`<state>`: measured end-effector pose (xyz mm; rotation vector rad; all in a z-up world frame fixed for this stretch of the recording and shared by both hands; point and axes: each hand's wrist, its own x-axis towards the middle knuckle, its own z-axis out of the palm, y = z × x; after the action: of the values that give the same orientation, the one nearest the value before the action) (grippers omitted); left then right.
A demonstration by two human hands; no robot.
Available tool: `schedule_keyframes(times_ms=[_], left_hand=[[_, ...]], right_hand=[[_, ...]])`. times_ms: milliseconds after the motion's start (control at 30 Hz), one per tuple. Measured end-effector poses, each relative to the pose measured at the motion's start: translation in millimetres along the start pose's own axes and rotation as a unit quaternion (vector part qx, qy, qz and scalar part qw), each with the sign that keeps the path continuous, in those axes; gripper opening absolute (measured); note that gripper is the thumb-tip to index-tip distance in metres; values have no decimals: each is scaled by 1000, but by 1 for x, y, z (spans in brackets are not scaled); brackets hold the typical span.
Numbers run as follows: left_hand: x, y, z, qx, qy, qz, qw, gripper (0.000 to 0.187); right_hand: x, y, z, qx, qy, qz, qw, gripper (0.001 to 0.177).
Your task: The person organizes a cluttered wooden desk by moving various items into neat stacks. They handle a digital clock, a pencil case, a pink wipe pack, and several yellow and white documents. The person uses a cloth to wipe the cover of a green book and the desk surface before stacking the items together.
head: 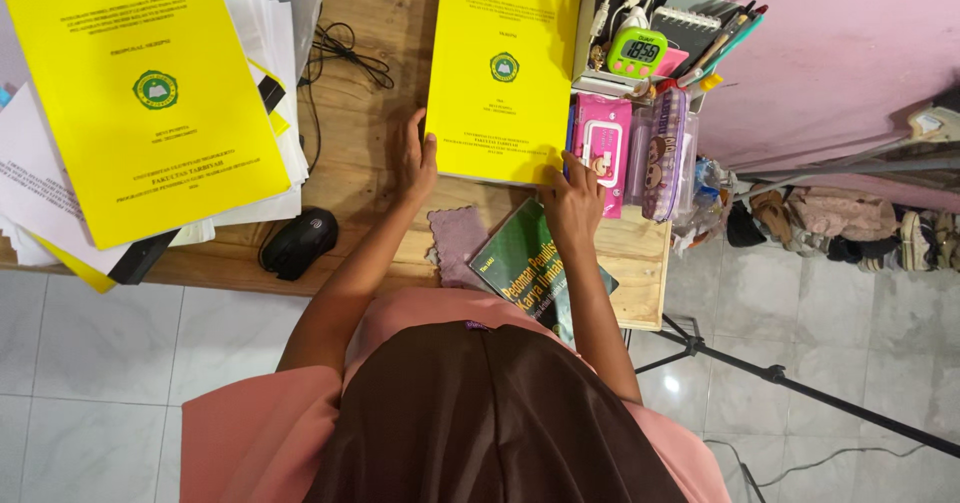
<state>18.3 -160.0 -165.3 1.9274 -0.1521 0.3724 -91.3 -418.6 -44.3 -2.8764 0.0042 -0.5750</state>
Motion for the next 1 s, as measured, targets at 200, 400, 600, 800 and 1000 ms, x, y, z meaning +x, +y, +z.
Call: schedule_keyframes(times_ms=[200, 400, 600, 800, 1000], left_hand=[[15, -13, 2, 52, -6, 8, 999, 42], [5, -30, 5, -212, -96, -68, 970, 72], [18, -53, 28, -218, -79, -115, 966, 73], [24, -36, 20, -163, -111, -133, 971, 66], [24, -40, 19, -158, -119, -96, 975, 66]], right_hand=[[11, 5, 13, -10, -15, -17, 1000, 30], [6, 4, 14, 43, -40, -3, 998, 38], [-10, -5, 22, 98, -77, 82, 989, 66], [-3, 2, 19, 98, -101, 98, 985, 72], [-16, -7, 28, 229, -137, 164, 950, 101]])
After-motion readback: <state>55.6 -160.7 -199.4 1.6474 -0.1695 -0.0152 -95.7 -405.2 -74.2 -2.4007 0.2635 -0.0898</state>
